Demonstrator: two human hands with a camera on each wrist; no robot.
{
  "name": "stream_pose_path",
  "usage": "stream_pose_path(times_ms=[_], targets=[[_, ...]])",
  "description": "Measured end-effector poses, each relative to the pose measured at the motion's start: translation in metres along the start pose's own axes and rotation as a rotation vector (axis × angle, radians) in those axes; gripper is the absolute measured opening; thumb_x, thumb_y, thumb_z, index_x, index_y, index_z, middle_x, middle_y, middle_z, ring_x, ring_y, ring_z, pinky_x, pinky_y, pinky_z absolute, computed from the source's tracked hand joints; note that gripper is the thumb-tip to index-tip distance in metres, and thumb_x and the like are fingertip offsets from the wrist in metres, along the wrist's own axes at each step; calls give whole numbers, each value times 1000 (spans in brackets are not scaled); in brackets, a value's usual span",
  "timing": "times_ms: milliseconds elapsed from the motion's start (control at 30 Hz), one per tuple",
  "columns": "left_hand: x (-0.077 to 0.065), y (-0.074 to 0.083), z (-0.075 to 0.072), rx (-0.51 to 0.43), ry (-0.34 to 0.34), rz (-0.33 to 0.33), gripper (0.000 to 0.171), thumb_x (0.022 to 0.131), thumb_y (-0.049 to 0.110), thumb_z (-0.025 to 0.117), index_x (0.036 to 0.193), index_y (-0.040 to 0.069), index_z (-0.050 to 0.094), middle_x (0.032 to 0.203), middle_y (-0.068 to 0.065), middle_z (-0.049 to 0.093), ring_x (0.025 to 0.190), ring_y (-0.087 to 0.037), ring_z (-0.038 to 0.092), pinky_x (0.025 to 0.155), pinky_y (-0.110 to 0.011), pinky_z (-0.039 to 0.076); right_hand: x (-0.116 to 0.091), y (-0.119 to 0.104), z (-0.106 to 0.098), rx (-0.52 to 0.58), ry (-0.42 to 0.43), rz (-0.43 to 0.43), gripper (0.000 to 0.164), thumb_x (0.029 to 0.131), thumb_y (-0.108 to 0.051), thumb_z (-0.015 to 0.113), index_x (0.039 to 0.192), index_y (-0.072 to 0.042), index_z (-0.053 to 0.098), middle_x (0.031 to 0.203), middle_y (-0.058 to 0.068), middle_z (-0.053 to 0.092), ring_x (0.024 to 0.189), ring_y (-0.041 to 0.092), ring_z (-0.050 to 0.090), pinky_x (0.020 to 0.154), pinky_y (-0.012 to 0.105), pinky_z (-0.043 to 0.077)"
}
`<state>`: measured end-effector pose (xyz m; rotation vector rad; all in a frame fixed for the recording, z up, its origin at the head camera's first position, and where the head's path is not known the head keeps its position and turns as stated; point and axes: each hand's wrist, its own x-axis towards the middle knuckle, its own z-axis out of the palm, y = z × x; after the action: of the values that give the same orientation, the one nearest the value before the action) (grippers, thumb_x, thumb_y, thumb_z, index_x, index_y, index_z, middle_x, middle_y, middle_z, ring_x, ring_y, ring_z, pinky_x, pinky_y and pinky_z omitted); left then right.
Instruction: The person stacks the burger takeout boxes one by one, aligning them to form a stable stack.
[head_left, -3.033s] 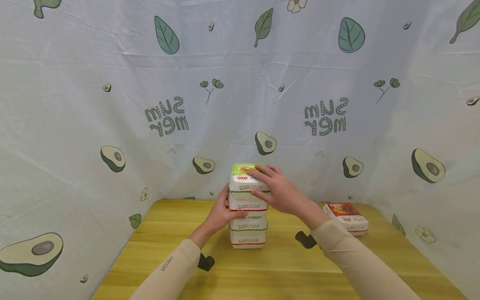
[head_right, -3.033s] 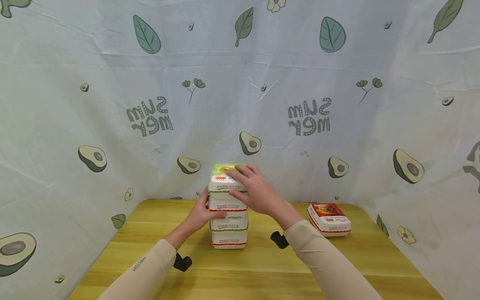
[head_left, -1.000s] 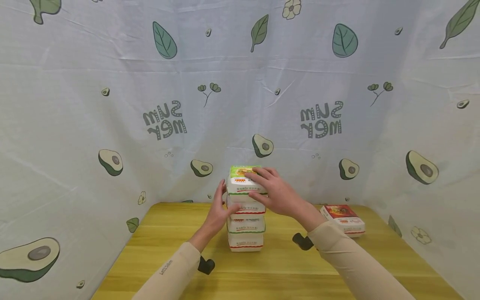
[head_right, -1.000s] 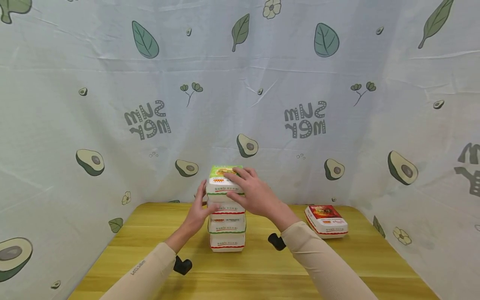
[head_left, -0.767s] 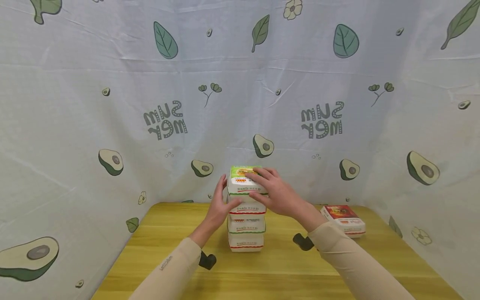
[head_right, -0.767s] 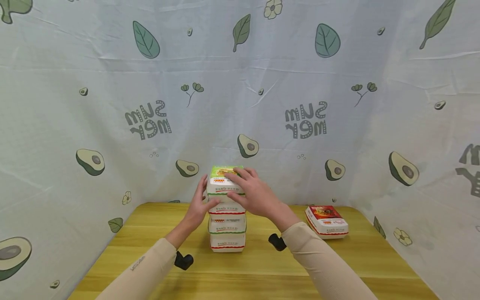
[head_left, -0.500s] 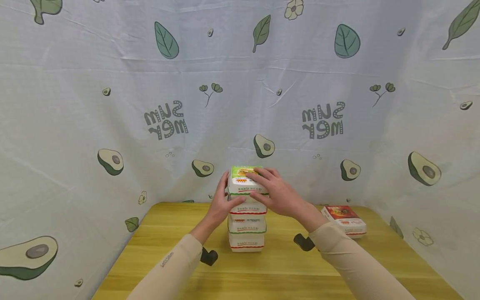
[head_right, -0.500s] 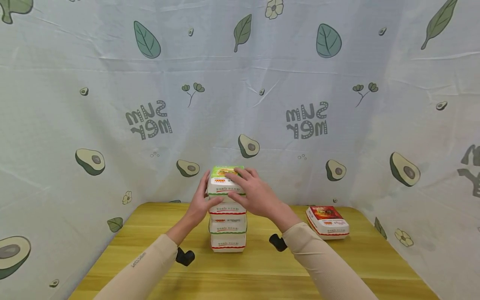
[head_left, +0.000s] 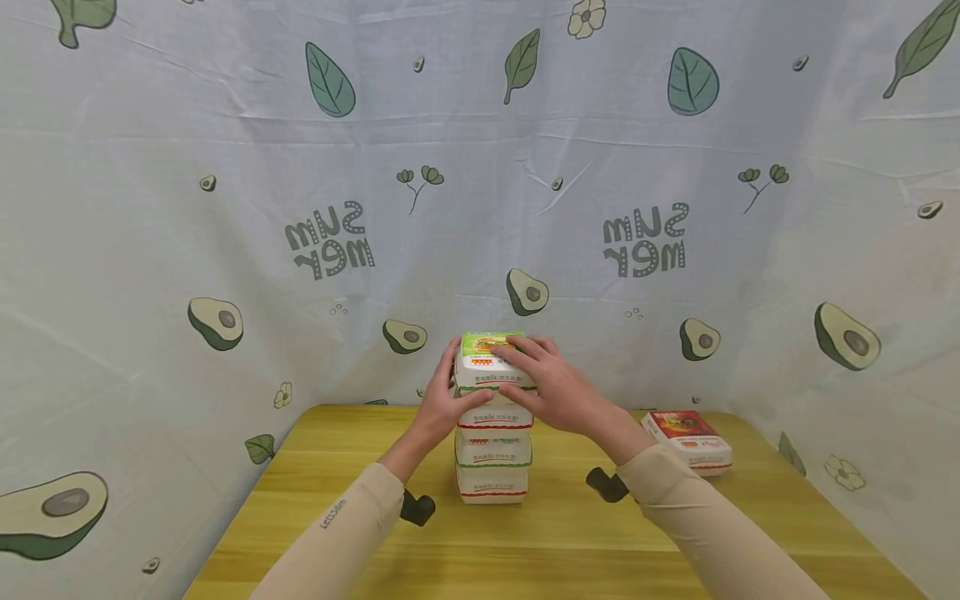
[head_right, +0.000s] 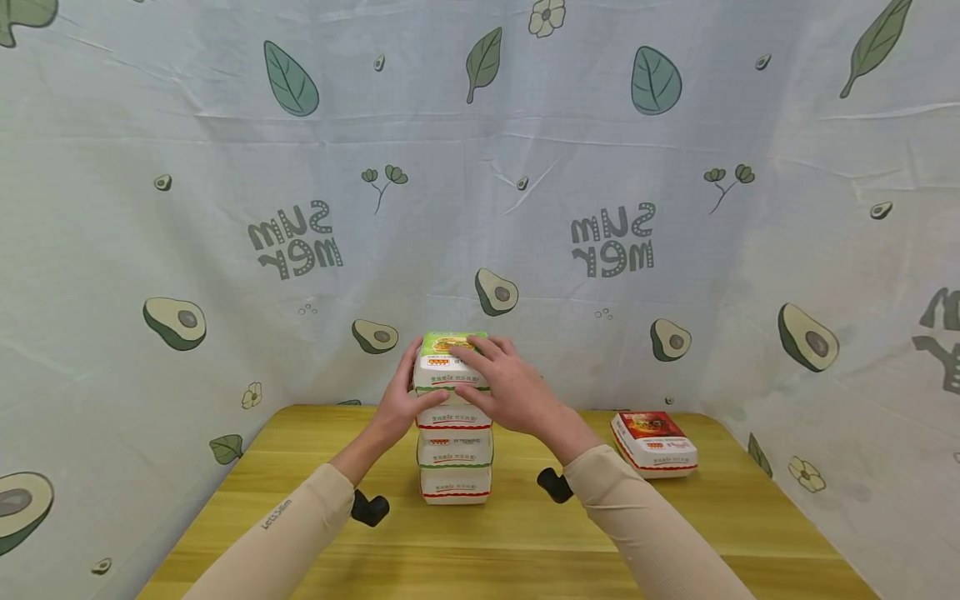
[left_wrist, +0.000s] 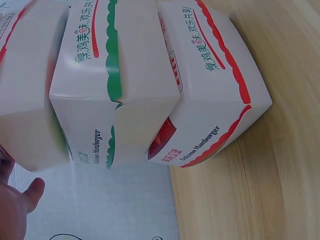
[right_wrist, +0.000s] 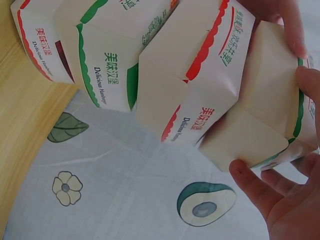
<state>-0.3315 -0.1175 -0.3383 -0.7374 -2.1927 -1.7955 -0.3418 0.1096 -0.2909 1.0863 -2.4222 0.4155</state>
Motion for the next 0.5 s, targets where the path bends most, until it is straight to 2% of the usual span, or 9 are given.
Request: stream_pose_path(times_ms=[500], targets=[[-1, 8, -1, 22, -1, 11, 93, 94, 13, 69, 162, 9, 7, 148, -20, 42, 113, -27, 58, 84, -31, 56, 1, 0, -1, -3, 9, -13, 57, 99, -40, 63, 152, -24, 47, 157, 8, 42, 141, 30, 37, 102, 55, 48]])
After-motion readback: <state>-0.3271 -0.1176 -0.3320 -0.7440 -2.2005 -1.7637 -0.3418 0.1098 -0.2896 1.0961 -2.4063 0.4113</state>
